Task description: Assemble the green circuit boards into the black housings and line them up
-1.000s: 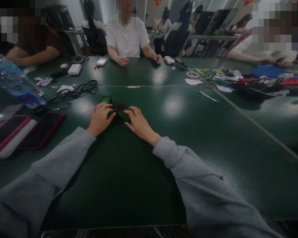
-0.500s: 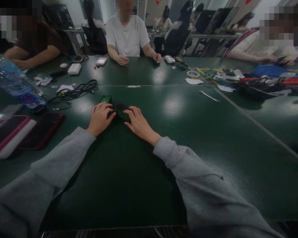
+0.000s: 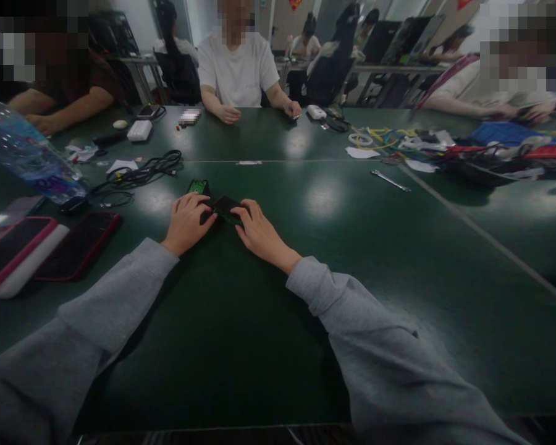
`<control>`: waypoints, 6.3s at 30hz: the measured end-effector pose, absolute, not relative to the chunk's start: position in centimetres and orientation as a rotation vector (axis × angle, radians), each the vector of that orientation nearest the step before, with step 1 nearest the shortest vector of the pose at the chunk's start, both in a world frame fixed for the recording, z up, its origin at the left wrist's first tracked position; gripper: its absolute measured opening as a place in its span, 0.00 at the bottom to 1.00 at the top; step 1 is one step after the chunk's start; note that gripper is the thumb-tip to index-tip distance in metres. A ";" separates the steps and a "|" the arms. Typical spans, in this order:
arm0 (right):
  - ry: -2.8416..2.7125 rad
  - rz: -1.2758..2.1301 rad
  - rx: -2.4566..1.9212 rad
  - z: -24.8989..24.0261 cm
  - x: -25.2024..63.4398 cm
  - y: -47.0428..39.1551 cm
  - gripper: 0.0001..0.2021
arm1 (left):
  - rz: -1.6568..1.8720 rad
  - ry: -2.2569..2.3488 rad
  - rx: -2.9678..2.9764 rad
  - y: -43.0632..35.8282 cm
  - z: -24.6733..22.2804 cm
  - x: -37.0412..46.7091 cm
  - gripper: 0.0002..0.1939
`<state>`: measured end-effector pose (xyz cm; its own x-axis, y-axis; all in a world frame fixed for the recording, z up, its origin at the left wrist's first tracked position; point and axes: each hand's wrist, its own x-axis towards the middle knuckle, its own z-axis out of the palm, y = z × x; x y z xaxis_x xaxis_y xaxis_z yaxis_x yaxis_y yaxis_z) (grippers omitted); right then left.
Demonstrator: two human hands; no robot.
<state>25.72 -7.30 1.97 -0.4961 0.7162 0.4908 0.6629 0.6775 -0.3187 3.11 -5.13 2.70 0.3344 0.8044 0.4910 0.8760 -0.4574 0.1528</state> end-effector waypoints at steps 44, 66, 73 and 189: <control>-2.370 -0.061 -1.120 2.5 25.3 -8.0 0.23 | -0.782 -1.539 -2.452 -5.2 2.5 3.2 0.11; -2.027 -0.057 -1.537 1.2 27.1 -5.6 0.27 | -1.343 -1.942 -2.283 -3.1 1.1 1.7 0.44; -1.988 0.015 -1.661 1.6 26.0 -5.0 0.28 | -1.285 -2.079 -2.465 -2.0 0.2 1.3 0.47; -1.991 0.247 -1.515 1.4 21.2 -3.6 0.31 | -2.090 -1.880 -2.591 -1.6 -0.2 2.2 0.18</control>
<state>21.16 -3.59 1.45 -0.1522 0.9213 0.3577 0.8057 0.3253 -0.4950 2.21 -1.60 -0.15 0.0395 0.9365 0.3485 0.2478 -0.3470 0.9045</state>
